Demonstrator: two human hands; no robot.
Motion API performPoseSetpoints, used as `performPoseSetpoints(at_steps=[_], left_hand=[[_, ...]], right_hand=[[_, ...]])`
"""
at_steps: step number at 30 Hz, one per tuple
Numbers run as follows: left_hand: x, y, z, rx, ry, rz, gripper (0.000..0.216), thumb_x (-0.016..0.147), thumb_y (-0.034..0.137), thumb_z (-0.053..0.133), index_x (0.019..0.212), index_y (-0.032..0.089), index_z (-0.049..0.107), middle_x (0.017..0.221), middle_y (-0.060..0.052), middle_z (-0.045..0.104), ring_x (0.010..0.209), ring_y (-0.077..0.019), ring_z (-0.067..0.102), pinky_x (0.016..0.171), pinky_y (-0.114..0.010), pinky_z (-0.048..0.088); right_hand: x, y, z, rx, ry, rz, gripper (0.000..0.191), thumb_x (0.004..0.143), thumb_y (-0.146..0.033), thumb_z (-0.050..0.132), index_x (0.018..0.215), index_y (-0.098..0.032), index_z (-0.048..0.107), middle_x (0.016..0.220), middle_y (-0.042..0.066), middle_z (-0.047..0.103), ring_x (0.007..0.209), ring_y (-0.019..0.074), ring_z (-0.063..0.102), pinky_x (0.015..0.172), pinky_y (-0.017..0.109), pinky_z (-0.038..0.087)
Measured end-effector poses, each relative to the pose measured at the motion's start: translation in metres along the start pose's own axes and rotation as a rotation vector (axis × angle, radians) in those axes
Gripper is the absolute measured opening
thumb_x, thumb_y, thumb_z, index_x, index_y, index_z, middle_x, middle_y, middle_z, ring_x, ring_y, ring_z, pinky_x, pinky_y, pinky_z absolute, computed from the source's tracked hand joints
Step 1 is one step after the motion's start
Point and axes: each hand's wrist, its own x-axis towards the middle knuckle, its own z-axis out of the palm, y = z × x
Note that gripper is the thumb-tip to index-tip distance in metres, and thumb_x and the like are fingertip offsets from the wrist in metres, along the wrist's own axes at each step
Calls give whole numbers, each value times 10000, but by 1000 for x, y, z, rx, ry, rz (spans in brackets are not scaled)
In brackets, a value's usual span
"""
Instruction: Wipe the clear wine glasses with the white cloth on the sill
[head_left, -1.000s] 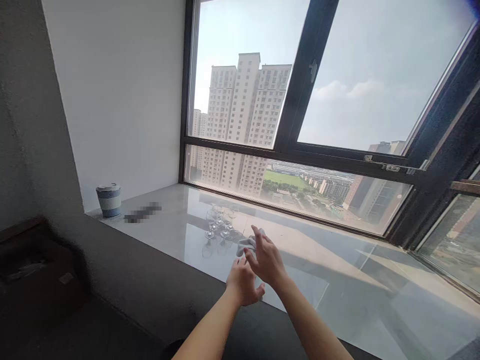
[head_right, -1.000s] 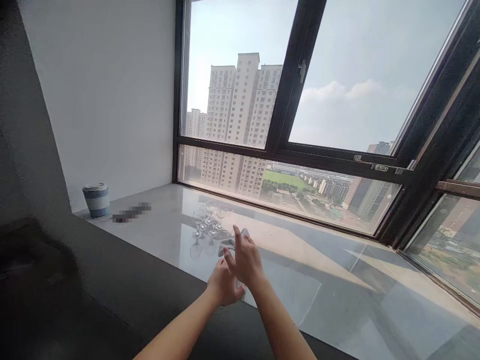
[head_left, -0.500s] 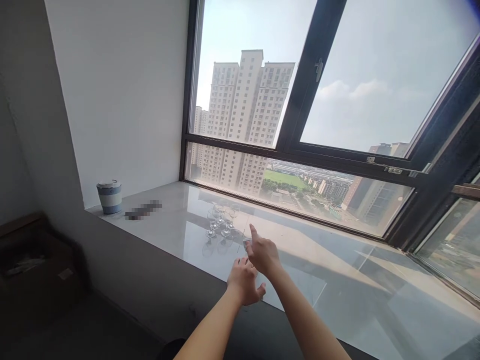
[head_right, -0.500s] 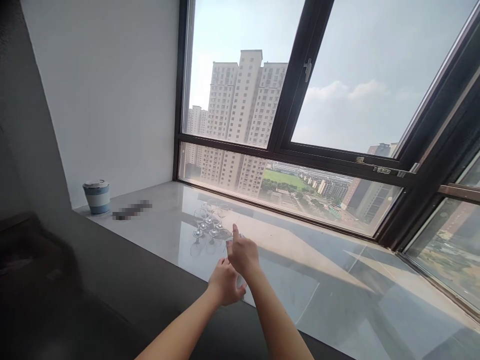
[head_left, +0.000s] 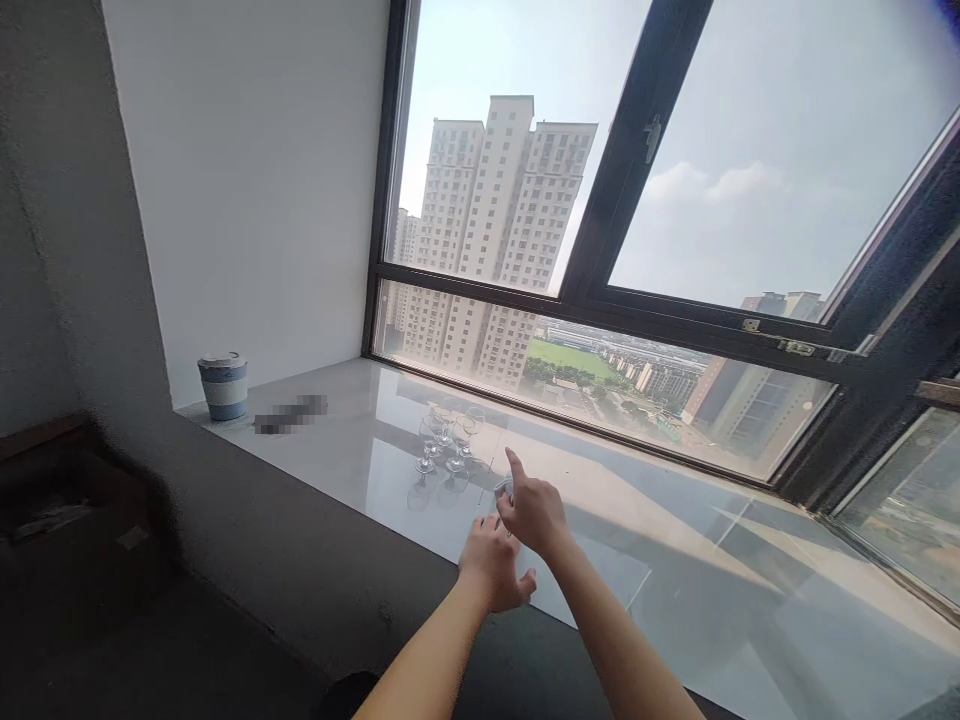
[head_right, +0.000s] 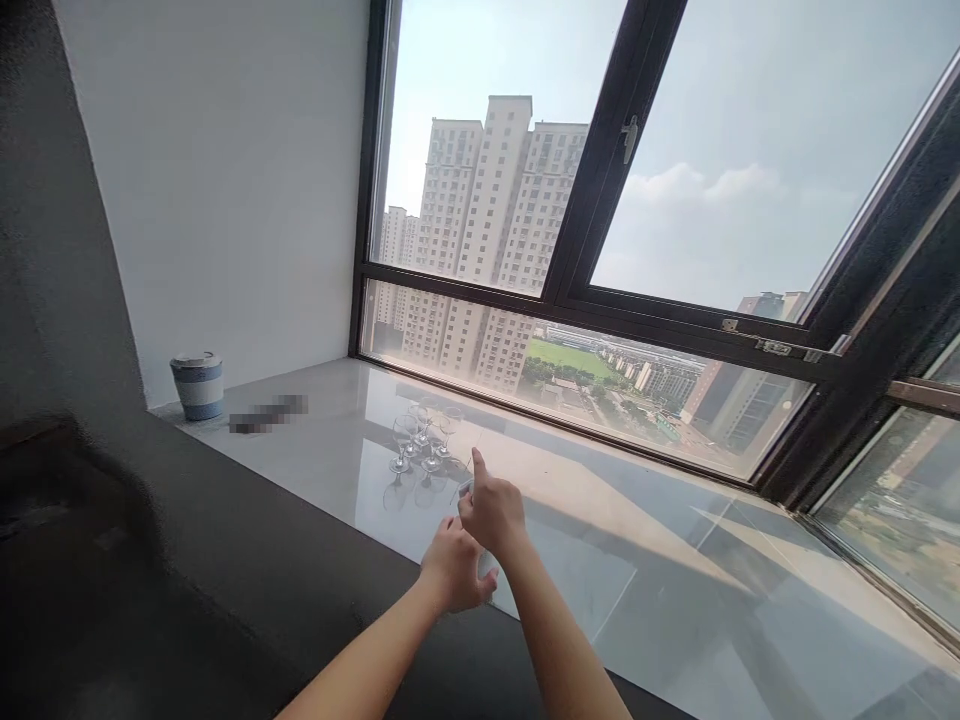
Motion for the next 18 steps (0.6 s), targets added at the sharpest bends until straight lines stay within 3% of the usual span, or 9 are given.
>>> performPoseSetpoints(at_steps=[4,10,18], left_hand=[[0,-1,2,-6,7,9,725,828,588,448,1412,164,512,1454,-172,498,1368,-370,366,1116,-523,277],[1,1,2,7,-15,-17,662,822,588,457,1330,184,588,1379,-165,565,1325,-363,418,1111,-530,284],[2,-1,4,33,-56,-12,735,816,615,455,1382,152,536,1474,-191,464,1395,-385,328,1147,-550,229]], right_hand=[[-2,3,0,34,-5,-16,787,815,-232,492,1549,-128,228,768,67,712,686,227,644,602,287,320],[-1,8,-7,44,-77,-75,759,798,-219,490,1530,-168,294,798,59,716,721,216,639,614,280,302],[1,8,-3,60,-47,-101,613,908,-359,485,1490,-202,376,810,68,726,771,228,671,649,282,344]])
